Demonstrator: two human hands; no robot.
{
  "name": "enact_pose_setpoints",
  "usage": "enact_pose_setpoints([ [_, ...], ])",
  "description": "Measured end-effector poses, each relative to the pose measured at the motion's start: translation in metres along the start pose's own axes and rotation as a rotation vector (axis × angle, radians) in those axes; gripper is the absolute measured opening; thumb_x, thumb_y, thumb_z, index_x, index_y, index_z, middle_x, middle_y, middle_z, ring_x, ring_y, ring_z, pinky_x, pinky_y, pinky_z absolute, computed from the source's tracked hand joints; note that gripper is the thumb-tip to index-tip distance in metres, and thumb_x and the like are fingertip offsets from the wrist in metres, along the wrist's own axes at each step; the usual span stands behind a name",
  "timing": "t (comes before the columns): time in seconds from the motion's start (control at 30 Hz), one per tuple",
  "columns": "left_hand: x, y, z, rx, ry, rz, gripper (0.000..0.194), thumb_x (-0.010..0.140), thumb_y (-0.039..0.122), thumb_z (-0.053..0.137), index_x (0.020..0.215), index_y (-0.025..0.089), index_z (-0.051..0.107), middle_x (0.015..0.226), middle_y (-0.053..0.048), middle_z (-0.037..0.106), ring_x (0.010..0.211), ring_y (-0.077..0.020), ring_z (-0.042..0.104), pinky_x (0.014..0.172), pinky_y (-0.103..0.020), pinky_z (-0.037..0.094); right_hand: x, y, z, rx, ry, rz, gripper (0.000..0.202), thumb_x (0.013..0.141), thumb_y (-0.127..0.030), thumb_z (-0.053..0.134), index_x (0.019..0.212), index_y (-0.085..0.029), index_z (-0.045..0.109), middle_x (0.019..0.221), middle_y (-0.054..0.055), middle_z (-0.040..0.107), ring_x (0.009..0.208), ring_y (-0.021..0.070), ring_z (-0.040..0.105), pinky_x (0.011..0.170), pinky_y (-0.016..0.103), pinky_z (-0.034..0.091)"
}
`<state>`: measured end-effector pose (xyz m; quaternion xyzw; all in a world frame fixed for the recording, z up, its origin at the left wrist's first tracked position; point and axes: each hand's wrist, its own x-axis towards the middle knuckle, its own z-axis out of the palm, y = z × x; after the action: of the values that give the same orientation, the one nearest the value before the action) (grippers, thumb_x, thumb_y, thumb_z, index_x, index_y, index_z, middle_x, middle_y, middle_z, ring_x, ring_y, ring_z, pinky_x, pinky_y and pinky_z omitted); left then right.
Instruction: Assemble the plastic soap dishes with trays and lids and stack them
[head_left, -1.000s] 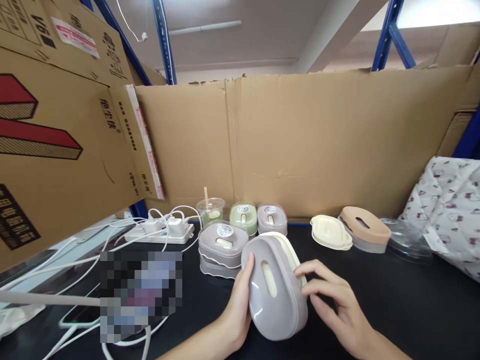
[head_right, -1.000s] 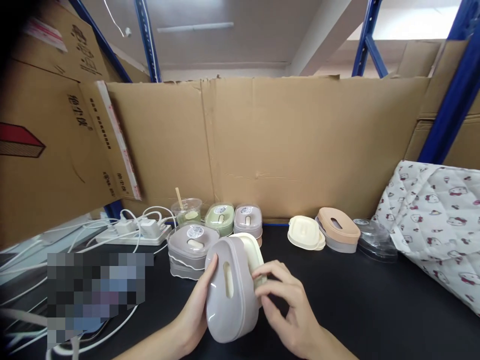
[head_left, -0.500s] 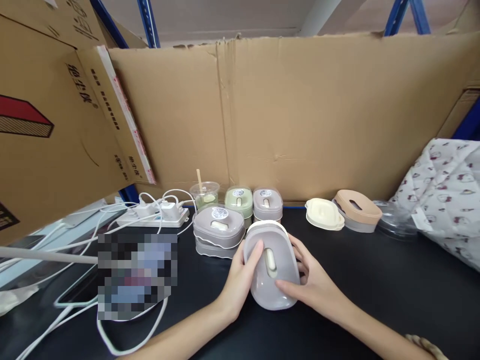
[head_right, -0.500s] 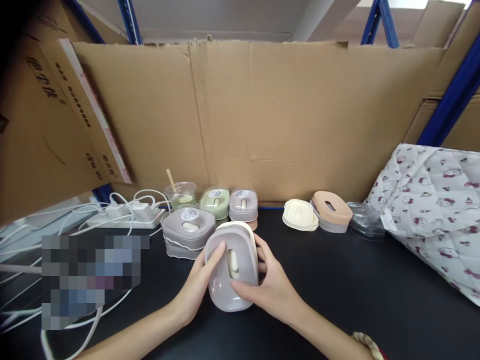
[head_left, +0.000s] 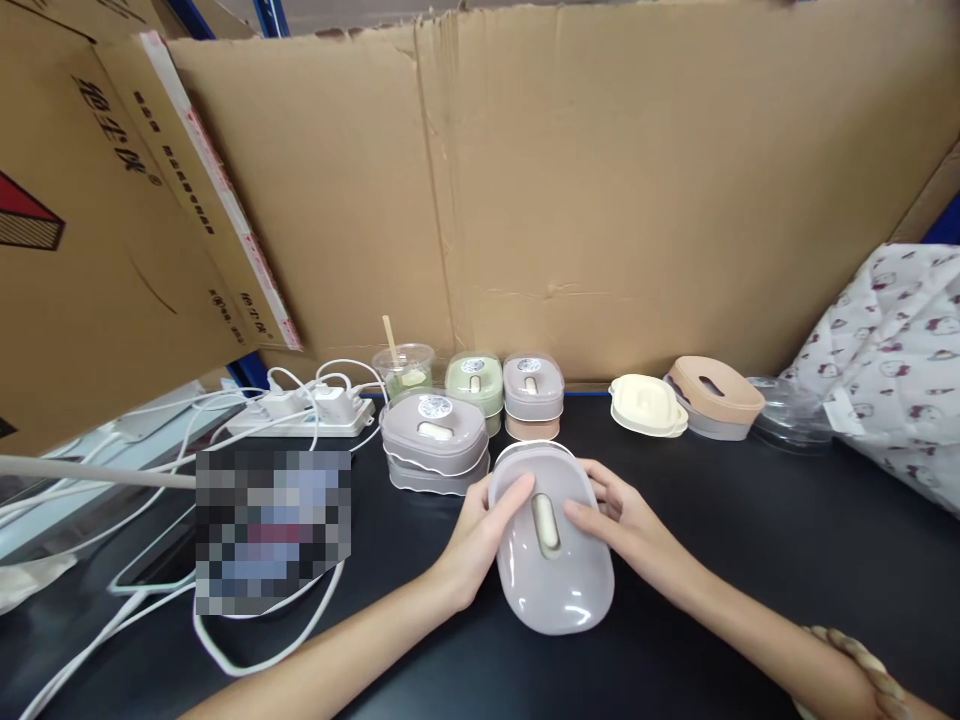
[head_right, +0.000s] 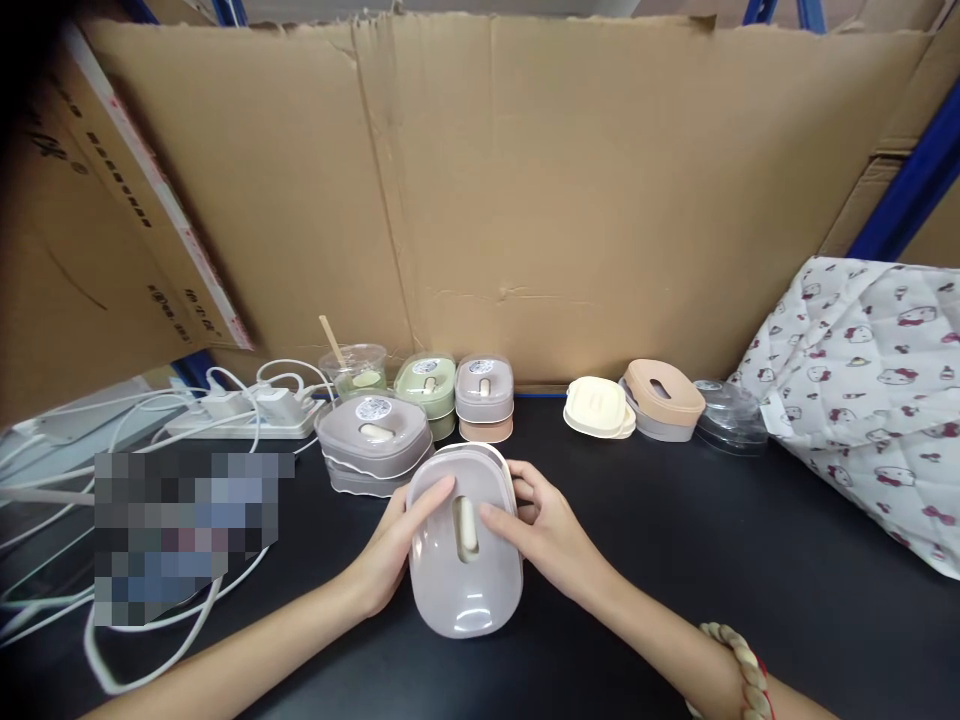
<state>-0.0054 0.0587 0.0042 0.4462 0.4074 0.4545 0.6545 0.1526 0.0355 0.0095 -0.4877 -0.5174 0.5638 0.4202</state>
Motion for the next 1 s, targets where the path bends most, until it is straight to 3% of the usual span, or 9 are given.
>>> enact_pose_setpoints([
  [0.13,-0.005,0.0,0.0,-0.004,-0.099,0.054,0.046,0.065,0.049,0.07,0.097,0.017,0.065,0.095,-0.005,0.067,0.094,-0.0195,0.058,0.081,-0.025,0.045,0.0,0.0,-0.002,-0.038,0.049,-0.064,0.09,0.059,-0.061,0.068,0.131,-0.018,0.034,0.116,0.009,0.055,0.075,0.0067,0.06,0.069,0.02,0.053],
  [0.23,-0.007,-0.002,0.0,-0.018,-0.104,0.144,0.051,0.069,0.045,0.069,0.114,0.024,0.056,0.109,-0.001,0.063,0.101,-0.016,0.057,0.085,-0.022,0.044,-0.001,0.001,-0.005,-0.074,0.101,-0.101,0.081,0.063,-0.062,0.064,0.126,-0.015,0.043,0.111,0.009,0.057,0.079,0.0082,0.06,0.071,0.018,0.052],
  [0.3,-0.006,-0.003,0.001,-0.01,-0.103,0.163,0.051,0.07,0.043,0.069,0.115,0.024,0.055,0.113,-0.001,0.062,0.103,-0.0152,0.056,0.085,-0.02,0.043,0.0,0.002,-0.006,-0.068,0.118,-0.098,0.078,0.064,-0.06,0.064,0.124,-0.014,0.047,0.111,0.01,0.058,0.081,0.0098,0.061,0.07,0.017,0.052],
  [0.43,-0.001,-0.004,0.0,0.029,-0.13,0.143,0.045,0.073,0.045,0.065,0.108,0.018,0.059,0.108,-0.005,0.064,0.101,-0.018,0.056,0.083,-0.023,0.044,0.001,0.002,-0.006,-0.012,0.07,-0.049,0.083,0.062,-0.055,0.068,0.131,-0.016,0.042,0.108,0.01,0.06,0.083,0.0112,0.062,0.07,0.018,0.052],
  [0.57,0.0,-0.002,-0.001,0.056,-0.128,0.119,0.043,0.073,0.046,0.065,0.105,0.017,0.06,0.101,-0.004,0.065,0.093,-0.0163,0.057,0.079,-0.022,0.044,-0.001,-0.005,-0.003,-0.032,-0.054,-0.012,0.064,0.066,-0.052,0.066,0.113,-0.01,0.056,0.097,0.008,0.063,0.079,0.0082,0.061,0.067,0.014,0.049],
  [0.67,-0.002,-0.001,-0.001,0.031,-0.141,0.109,0.044,0.072,0.044,0.067,0.107,0.02,0.058,0.102,-0.002,0.064,0.096,-0.0155,0.057,0.079,-0.02,0.044,-0.003,-0.008,-0.001,-0.041,-0.038,-0.023,0.063,0.068,-0.055,0.063,0.108,-0.007,0.057,0.094,0.008,0.063,0.075,0.0074,0.059,0.063,0.014,0.047],
  [0.73,-0.004,-0.001,0.0,0.0,-0.173,0.022,0.046,0.069,0.044,0.069,0.108,0.021,0.058,0.102,-0.002,0.065,0.097,-0.0166,0.058,0.077,-0.02,0.045,-0.002,-0.006,-0.001,-0.043,-0.001,-0.041,0.065,0.069,-0.057,0.061,0.111,-0.008,0.055,0.096,0.009,0.062,0.076,0.0082,0.059,0.064,0.015,0.048],
  [0.87,-0.004,-0.002,0.002,-0.034,-0.202,-0.249,0.032,0.067,0.035,0.069,0.091,0.016,0.062,0.083,-0.003,0.067,0.078,-0.016,0.062,0.067,-0.022,0.047,0.011,-0.003,-0.017,-0.201,0.192,-0.17,0.063,0.074,-0.059,0.048,0.115,-0.012,0.054,0.104,0.01,0.059,0.079,0.0101,0.059,0.066,0.019,0.049],
  [1.0,-0.003,0.003,0.003,-0.083,-0.096,-0.367,0.022,0.075,0.031,0.057,0.089,0.015,0.062,0.075,-0.003,0.067,0.07,-0.0154,0.063,0.065,-0.023,0.048,0.028,-0.01,-0.072,-0.688,0.674,-0.424,0.048,0.075,-0.045,0.046,0.114,-0.018,0.055,0.116,0.008,0.053,0.093,0.0147,0.057,0.087,0.032,0.048],
])
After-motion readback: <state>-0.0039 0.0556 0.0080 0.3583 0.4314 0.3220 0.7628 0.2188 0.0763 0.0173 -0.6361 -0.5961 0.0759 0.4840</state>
